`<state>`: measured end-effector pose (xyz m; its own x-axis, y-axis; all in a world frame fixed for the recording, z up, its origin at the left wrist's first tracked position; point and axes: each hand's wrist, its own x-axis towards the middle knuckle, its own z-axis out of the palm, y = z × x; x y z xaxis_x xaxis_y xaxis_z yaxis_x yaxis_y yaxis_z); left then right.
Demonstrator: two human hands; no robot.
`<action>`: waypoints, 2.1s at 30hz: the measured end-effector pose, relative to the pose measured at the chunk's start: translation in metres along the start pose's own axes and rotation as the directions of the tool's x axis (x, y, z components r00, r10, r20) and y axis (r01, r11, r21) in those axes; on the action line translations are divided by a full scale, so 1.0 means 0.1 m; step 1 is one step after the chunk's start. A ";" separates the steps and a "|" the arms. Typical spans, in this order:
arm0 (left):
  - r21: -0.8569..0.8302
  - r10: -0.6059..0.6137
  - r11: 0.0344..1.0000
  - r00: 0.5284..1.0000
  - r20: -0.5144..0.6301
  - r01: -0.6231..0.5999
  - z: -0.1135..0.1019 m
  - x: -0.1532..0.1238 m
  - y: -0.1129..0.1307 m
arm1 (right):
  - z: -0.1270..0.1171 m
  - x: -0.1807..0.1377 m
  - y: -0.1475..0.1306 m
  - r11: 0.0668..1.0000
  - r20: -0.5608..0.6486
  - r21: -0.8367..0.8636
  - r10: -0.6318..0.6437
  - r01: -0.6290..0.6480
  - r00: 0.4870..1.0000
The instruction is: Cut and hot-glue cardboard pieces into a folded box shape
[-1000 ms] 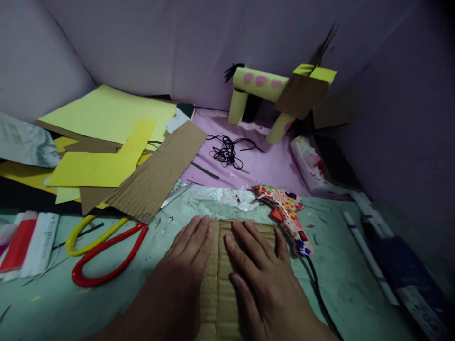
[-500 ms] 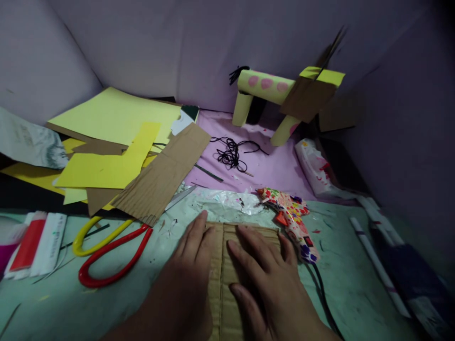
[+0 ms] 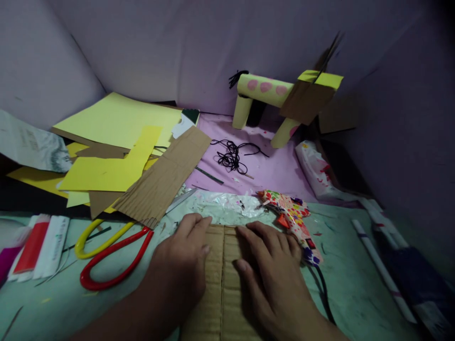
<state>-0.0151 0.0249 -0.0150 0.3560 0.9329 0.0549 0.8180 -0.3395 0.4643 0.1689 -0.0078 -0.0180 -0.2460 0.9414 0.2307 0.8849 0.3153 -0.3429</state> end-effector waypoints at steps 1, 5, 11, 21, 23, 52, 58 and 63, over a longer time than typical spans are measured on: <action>-0.026 -0.014 1.000 1.000 -0.020 0.013 0.00 0.03 0.00 | 0.02 0.01 -0.02 1.000 -0.011 -0.010 0.021 -0.021 1.000; -0.056 -0.082 0.995 0.996 0.029 0.083 -0.04 0.14 0.03 | 0.06 0.08 -0.09 0.992 -0.044 -0.039 0.118 -0.120 0.992; -0.004 -0.168 0.986 0.977 0.129 0.169 -0.14 0.25 0.10 | 0.05 0.21 -0.12 0.983 -0.106 0.014 0.181 -0.181 0.978; -0.394 -0.081 0.913 0.993 0.082 0.107 -0.21 0.28 0.00 | -0.14 0.37 -0.01 0.944 0.077 0.293 0.137 -0.154 0.988; -0.447 -0.080 0.887 0.992 0.097 0.115 -0.22 0.29 -0.01 | -0.11 0.37 0.01 0.935 0.057 0.323 0.132 -0.144 0.990; -0.483 -0.065 0.860 0.975 0.212 0.162 -0.17 0.34 -0.01 | -0.03 0.40 0.02 0.860 0.117 0.429 0.249 -0.275 0.962; -0.510 -0.061 0.845 0.976 0.207 0.161 -0.16 0.36 0.01 | -0.03 0.41 -0.01 0.891 0.095 0.388 0.217 -0.237 0.972; -0.523 -0.045 0.838 0.975 0.220 0.157 -0.16 0.36 0.00 | -0.19 0.34 0.02 0.965 -0.199 0.263 0.061 -0.007 0.978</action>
<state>-0.0095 0.0603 0.0008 0.4093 0.8979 -0.1617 0.5045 -0.0750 0.8602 0.1697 0.0228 0.0060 -0.1078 0.9161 0.3863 0.7515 0.3295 -0.5716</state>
